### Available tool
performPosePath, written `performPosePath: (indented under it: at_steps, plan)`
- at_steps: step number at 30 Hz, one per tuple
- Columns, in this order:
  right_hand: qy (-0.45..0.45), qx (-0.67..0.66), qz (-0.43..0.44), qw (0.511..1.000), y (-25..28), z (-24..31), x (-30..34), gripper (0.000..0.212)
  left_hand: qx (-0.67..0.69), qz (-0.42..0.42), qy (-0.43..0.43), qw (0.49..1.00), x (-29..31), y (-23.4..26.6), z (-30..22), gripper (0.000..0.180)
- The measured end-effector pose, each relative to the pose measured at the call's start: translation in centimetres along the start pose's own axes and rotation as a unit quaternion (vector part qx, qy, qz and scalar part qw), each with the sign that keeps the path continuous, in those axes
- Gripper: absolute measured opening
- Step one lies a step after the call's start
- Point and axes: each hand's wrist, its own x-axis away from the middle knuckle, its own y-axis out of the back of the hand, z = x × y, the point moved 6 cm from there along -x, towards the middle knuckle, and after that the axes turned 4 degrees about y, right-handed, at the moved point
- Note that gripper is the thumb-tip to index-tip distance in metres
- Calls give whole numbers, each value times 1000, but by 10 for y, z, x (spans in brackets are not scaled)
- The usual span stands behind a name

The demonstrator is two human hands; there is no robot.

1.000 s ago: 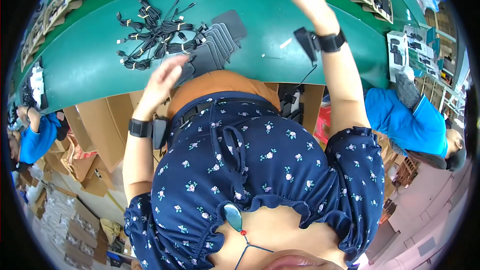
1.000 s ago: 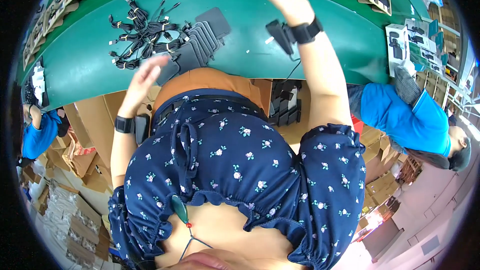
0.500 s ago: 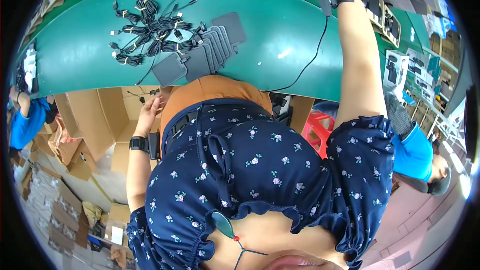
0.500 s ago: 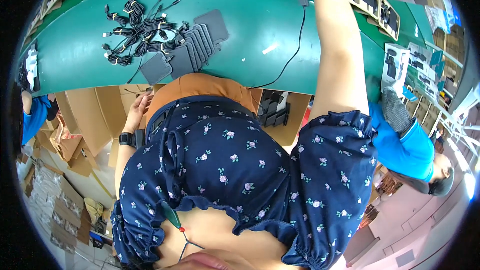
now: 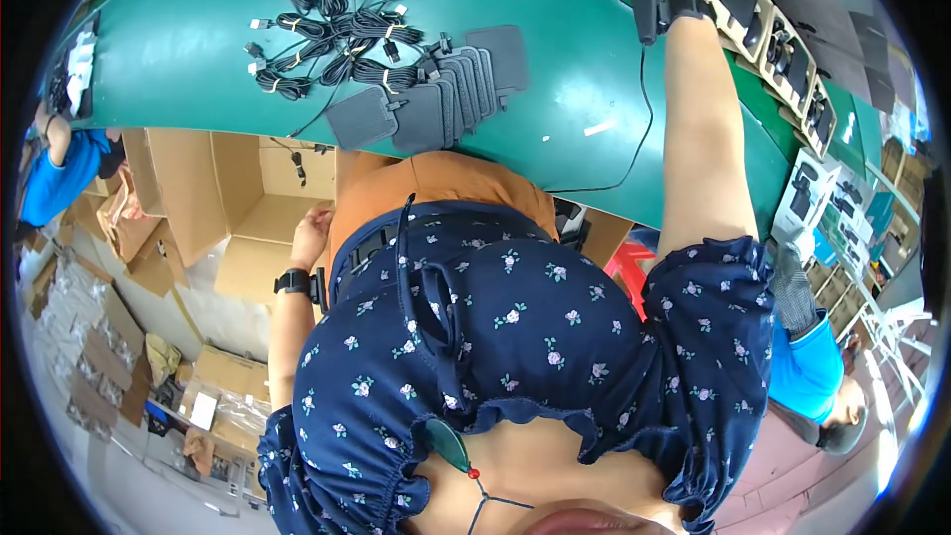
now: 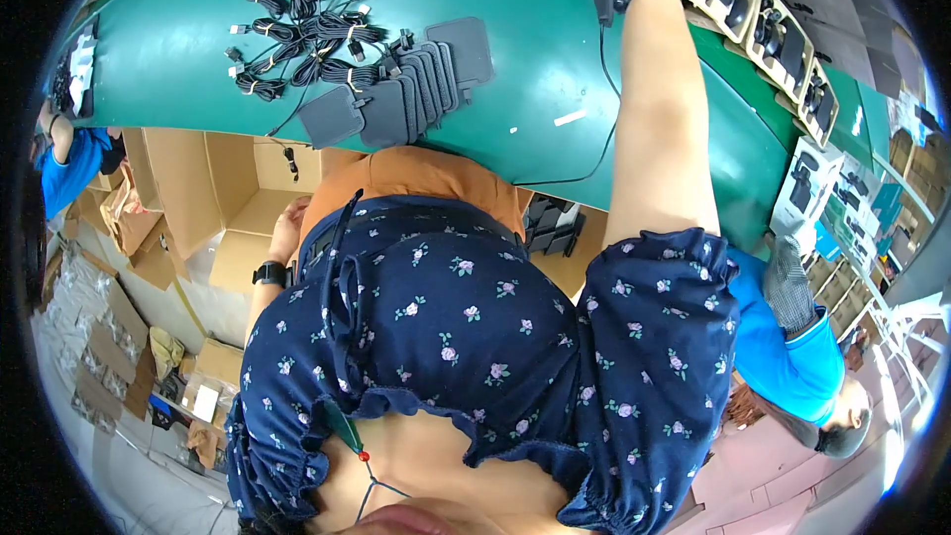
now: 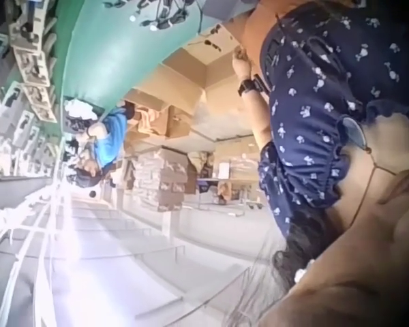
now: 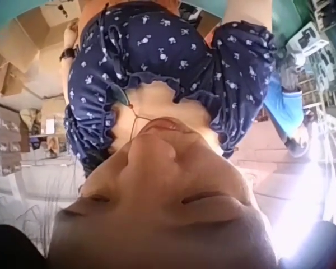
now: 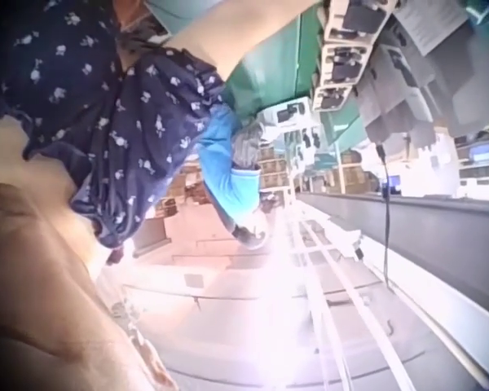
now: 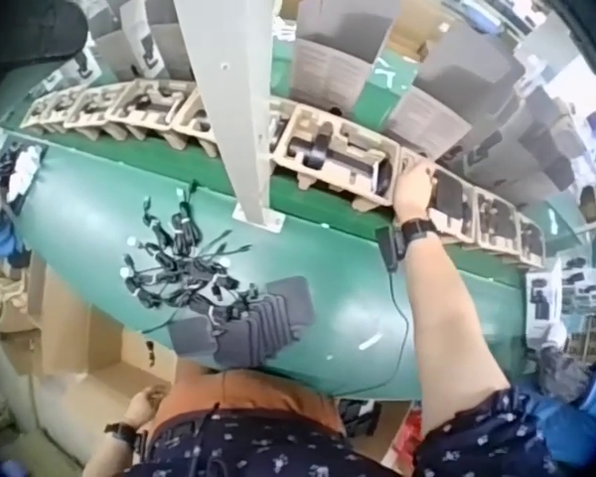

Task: The person picks up a cable and a flat pad, fits them together, and places the assembled unit into a tray. This process is repeated for several units as the person organizes the components on the assembly line.

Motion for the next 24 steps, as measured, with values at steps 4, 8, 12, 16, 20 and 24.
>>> performPosePath:
  at_steps: [4,8,12,16,20,24]
  plan:
    - [24,-37,-28,999,8,-2,4,33,-92,15,0,996,2,14,-68,22]
    - [128,9,-16,992,21,16,11,27,-121,-21,9,992,3,27,-68,22]
    - [43,12,32,998,21,11,7,28,-109,-12,0,994,-4,27,-55,23]
    - [103,167,-80,977,26,7,10,33,-91,-6,4,996,-3,27,-64,32]
    - [138,203,-18,969,50,18,13,36,-100,-7,27,995,-1,32,-70,41]
    - [-61,-456,281,842,51,6,9,34,-98,-16,28,995,0,32,-72,40]
